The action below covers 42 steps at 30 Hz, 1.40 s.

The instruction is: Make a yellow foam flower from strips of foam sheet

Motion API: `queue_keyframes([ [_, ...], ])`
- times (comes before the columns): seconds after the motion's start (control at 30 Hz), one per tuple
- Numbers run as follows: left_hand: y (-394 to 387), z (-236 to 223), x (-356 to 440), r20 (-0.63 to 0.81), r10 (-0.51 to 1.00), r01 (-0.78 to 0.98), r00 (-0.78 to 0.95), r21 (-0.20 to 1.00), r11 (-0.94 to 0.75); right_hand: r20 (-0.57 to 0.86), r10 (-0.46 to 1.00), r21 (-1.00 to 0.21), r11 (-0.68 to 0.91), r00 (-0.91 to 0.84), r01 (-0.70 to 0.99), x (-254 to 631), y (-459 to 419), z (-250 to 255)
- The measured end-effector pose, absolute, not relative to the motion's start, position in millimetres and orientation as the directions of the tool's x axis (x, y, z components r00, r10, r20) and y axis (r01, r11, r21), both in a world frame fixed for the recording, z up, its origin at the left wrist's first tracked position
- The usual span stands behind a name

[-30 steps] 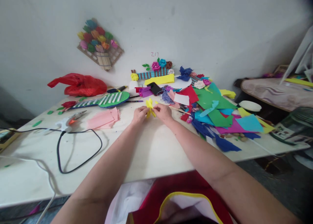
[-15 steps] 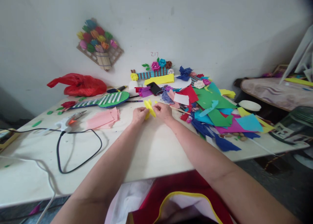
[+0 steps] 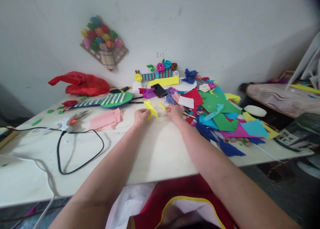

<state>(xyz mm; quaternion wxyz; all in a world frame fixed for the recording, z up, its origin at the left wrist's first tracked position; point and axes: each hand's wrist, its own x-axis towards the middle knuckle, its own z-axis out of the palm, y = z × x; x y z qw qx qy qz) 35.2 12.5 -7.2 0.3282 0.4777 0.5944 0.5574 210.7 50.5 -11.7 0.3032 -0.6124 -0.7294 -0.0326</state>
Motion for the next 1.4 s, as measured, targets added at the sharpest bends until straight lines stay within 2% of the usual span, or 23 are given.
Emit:
queue_keyframes([
  [0.17,10.4,-5.8,36.5,0.135,0.936,0.215,-0.324,0.974,-0.066,0.421,0.888,-0.240,0.305,-0.184,0.922,207.7,50.0,-11.8],
  [0.33,11.2,-5.6,37.2,0.100,0.932,0.198,-0.349,0.980,-0.031,0.337,0.915,-0.171,0.293,-0.223,0.941,204.0,49.8,-13.7],
  [0.5,11.5,-6.0,37.4,0.089,0.932,0.204,-0.353,0.979,-0.017,0.326,0.915,-0.169,0.304,-0.238,0.937,202.8,52.9,-17.4],
  [0.57,11.1,-6.1,37.1,0.080,0.932,0.200,-0.354,0.980,-0.008,0.368,0.904,-0.229,0.316,-0.219,0.921,203.6,55.0,-18.4],
  [0.73,10.0,-5.5,36.0,0.081,0.933,0.200,-0.352,0.980,-0.010,0.514,0.856,-0.487,0.346,-0.057,0.802,205.2,63.5,-19.8],
  [0.87,11.6,-6.9,35.4,0.085,0.932,0.201,-0.353,0.980,-0.013,0.562,0.818,-0.722,0.409,0.127,0.558,201.2,68.3,-21.3],
  [0.97,13.9,-8.9,35.0,0.077,0.928,0.193,-0.364,0.981,-0.005,0.540,0.824,-0.813,0.458,0.170,0.359,194.2,64.8,-18.6],
  [1.1,14.5,-9.5,34.9,0.072,0.927,0.172,-0.368,0.985,-0.009,0.543,0.819,-0.840,0.525,0.185,0.139,181.5,51.5,-11.0],
  [1.2,13.5,-9.5,35.4,0.071,0.932,0.154,-0.355,0.988,-0.017,0.530,0.835,-0.848,0.522,0.148,0.088,171.2,41.2,-8.5],
  [1.3,13.5,-10.5,36.1,0.078,0.948,0.128,-0.308,0.991,-0.040,0.528,0.843,-0.847,0.515,0.105,0.128,163.6,34.1,-9.4],
  [1.4,13.9,-11.6,37.0,0.093,0.955,0.104,-0.281,0.992,-0.067,0.549,0.834,-0.812,0.512,0.064,0.280,161.2,27.7,-9.1],
])
